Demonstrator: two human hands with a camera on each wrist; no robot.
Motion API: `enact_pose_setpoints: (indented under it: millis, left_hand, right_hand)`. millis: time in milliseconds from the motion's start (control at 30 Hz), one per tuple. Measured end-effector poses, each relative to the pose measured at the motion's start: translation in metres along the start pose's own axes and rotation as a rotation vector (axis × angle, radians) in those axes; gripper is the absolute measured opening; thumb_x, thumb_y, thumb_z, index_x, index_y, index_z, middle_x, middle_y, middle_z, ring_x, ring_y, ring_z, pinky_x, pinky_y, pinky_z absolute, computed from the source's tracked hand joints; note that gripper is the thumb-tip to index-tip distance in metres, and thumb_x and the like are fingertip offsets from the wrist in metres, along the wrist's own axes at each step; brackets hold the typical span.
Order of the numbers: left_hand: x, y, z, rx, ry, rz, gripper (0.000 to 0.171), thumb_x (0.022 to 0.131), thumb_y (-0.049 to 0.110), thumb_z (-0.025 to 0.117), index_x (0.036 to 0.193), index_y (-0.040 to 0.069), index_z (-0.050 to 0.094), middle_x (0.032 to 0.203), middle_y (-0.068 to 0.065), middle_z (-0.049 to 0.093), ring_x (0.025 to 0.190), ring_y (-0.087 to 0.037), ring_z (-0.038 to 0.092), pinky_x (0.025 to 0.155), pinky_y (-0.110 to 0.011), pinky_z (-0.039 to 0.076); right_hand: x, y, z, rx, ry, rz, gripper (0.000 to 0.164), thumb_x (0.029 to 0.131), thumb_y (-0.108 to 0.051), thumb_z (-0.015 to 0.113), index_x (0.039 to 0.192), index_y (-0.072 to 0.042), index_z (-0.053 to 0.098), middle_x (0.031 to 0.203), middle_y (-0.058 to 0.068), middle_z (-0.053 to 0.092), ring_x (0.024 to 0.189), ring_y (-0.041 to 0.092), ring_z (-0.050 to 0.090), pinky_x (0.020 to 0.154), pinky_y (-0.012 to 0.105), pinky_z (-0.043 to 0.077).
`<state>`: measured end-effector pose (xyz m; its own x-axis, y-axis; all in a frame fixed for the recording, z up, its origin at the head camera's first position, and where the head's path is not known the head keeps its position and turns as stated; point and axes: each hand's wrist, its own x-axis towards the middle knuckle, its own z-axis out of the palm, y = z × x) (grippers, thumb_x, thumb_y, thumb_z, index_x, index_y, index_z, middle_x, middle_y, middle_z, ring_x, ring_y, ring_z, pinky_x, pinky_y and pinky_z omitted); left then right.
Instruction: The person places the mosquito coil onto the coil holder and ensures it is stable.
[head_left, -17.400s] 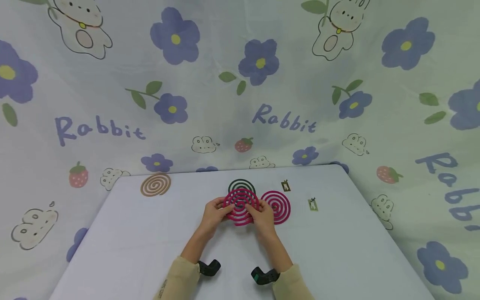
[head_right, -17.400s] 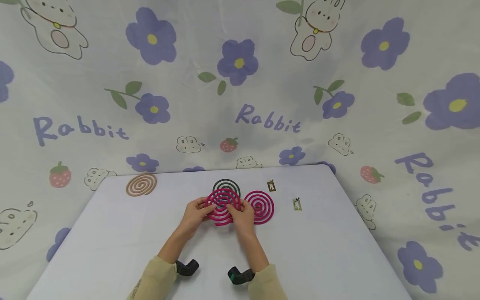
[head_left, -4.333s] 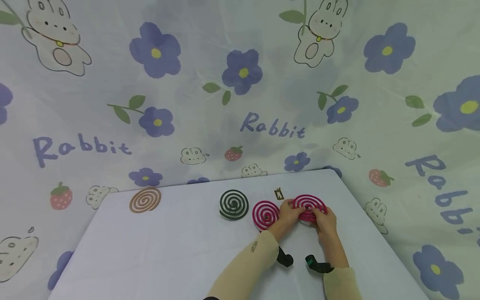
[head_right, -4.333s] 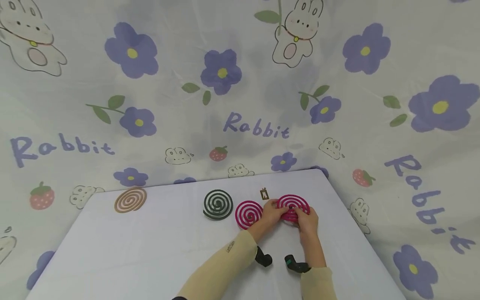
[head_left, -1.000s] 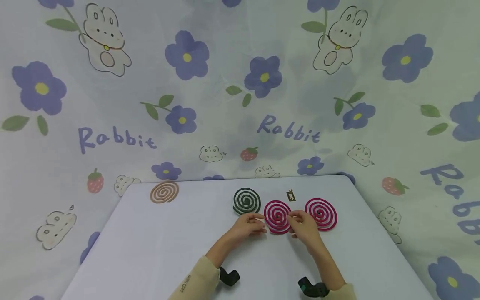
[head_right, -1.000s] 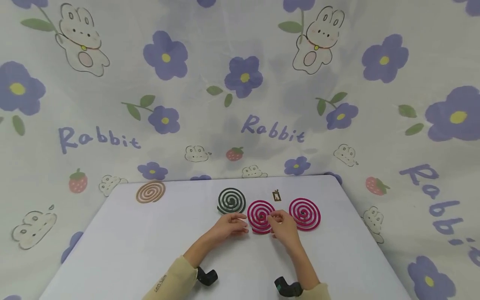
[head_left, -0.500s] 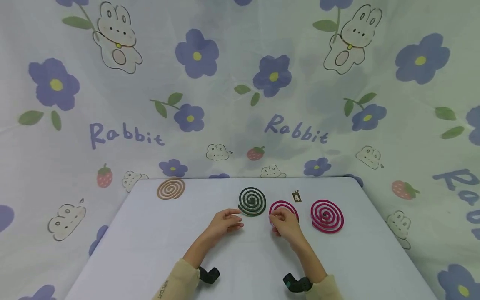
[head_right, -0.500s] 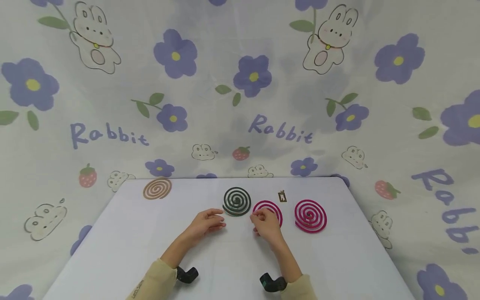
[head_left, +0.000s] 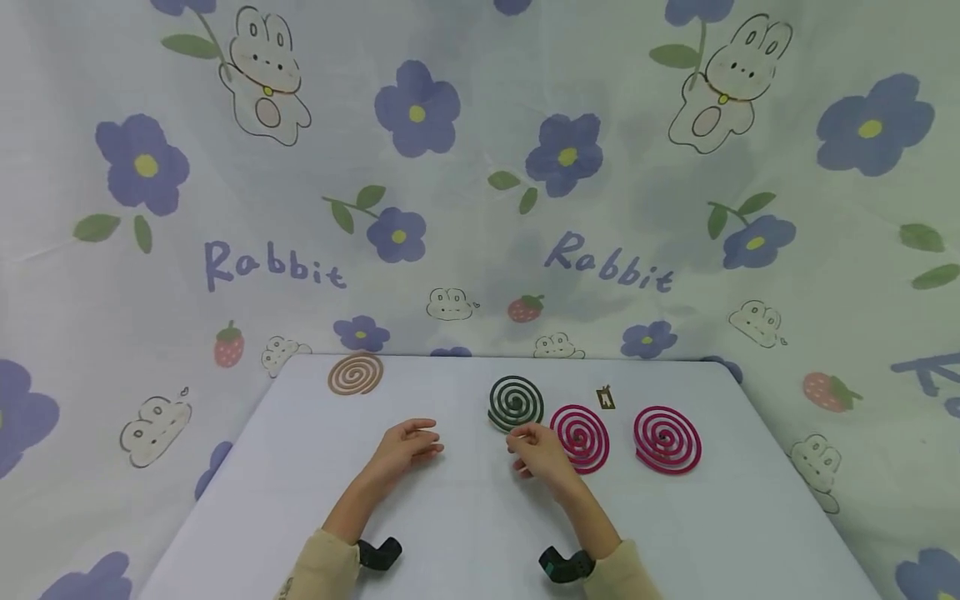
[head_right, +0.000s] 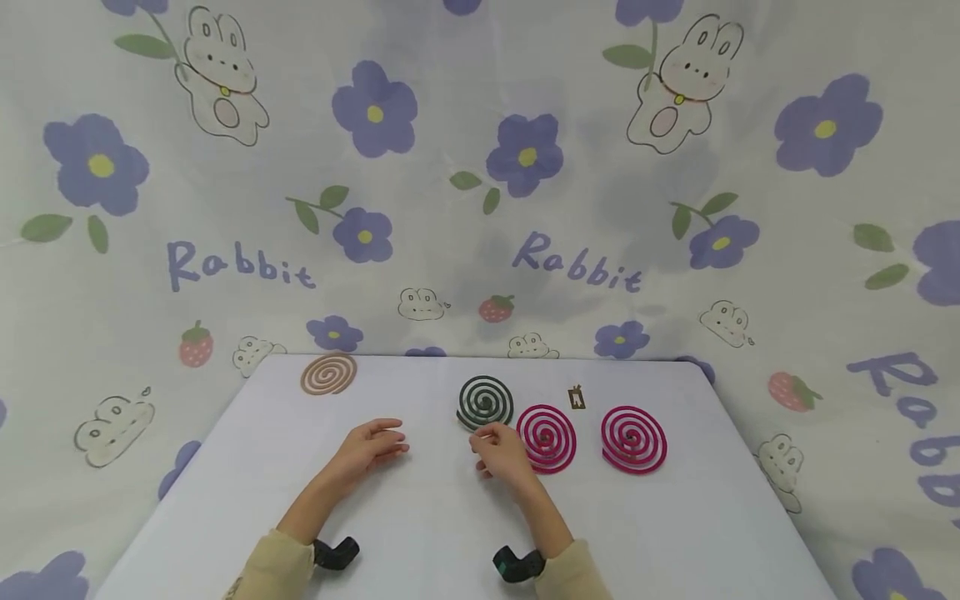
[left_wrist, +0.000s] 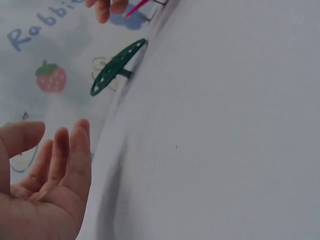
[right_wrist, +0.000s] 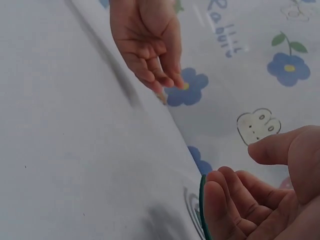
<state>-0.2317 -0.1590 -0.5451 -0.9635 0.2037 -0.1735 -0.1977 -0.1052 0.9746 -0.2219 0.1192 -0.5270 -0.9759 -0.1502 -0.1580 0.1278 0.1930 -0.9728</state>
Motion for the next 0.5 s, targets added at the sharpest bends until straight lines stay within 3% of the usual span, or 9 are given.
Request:
enact_pose_setpoints:
  millis: [267, 500]
  left_hand:
    - [-0.012, 0.003, -0.037, 0.072, 0.111, 0.008, 0.046, 0.096, 0.006, 0.06, 0.135, -0.013, 0.043, 0.115, -0.027, 0.059, 0.097, -0.025, 0.066, 0.088, -0.034, 0.052]
    - [-0.016, 0.014, -0.073, 0.266, 0.235, 0.077, 0.039, 0.093, 0.003, 0.062, 0.127, -0.014, 0.052, 0.102, -0.023, 0.063, 0.092, -0.025, 0.067, 0.082, -0.033, 0.054]
  right_hand:
    - [0.002, 0.007, 0.024, 0.037, -0.061, 0.008, 0.025, 0.094, -0.021, 0.065, 0.107, 0.0, 0.061, 0.093, 0.018, 0.067, 0.06, 0.017, 0.061, 0.055, 0.031, 0.054]
    - [0.01, 0.003, 0.049, 0.049, -0.106, -0.009, 0.022, 0.093, -0.019, 0.066, 0.104, 0.0, 0.063, 0.091, 0.018, 0.067, 0.057, 0.015, 0.059, 0.052, 0.03, 0.054]
